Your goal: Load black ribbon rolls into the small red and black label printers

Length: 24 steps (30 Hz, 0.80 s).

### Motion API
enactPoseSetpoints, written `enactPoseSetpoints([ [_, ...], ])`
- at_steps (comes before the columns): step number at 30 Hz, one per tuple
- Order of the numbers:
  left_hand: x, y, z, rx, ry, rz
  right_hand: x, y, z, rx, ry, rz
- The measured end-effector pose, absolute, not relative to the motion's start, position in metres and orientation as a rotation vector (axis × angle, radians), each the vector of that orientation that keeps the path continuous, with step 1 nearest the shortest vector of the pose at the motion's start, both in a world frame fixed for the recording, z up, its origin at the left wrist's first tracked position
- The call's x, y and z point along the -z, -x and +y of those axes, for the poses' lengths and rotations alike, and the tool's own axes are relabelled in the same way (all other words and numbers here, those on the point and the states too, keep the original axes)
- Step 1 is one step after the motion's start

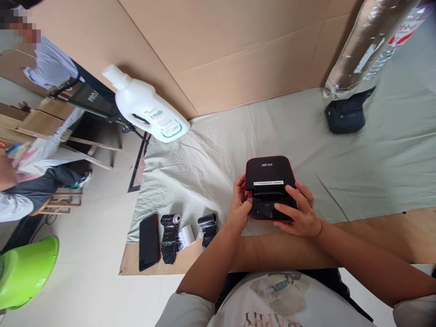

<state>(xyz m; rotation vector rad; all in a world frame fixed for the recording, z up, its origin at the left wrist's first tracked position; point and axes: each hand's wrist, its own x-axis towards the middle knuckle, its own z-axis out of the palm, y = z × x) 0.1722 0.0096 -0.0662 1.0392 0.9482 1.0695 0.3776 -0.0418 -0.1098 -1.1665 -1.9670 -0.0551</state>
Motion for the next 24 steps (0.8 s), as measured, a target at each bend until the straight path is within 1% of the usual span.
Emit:
enactPoseSetpoints([
  [3,0.059,-0.168,0.013,-1.037,-1.01,1.02,0.111,-0.38,-0.04,0.042,1.143,-1.917],
  [6,0.047,-0.166,0.017,-1.085,-1.083,1.081,0.106,-0.383,-0.033,-0.018,1.057,-1.848],
  [9,0.033,-0.166,0.023,-1.117,-1.322,1.233,0.101,-0.384,-0.027,-0.103,0.986,-1.815],
  [12,0.017,-0.173,0.033,-1.013,-1.608,1.32,0.098,-0.385,-0.022,-0.126,0.947,-1.783],
  [15,0.001,-0.186,0.05,-0.699,-1.978,1.236,0.098,-0.386,-0.019,-0.125,0.927,-1.747],
  [19,-0.011,-0.209,0.072,-0.016,-2.451,1.102,0.1,-0.39,-0.016,-0.158,0.984,-1.693],
  [21,-0.011,-0.22,0.077,0.254,-2.586,1.087,0.101,-0.392,-0.015,-0.155,1.02,-1.683],
  [23,-0.009,-0.227,0.079,0.386,-2.645,1.111,0.101,-0.393,-0.014,-0.146,1.031,-1.683],
  [24,-0.007,-0.229,0.079,0.395,-2.655,1.134,0.101,-0.394,-0.013,-0.146,1.027,-1.681],
])
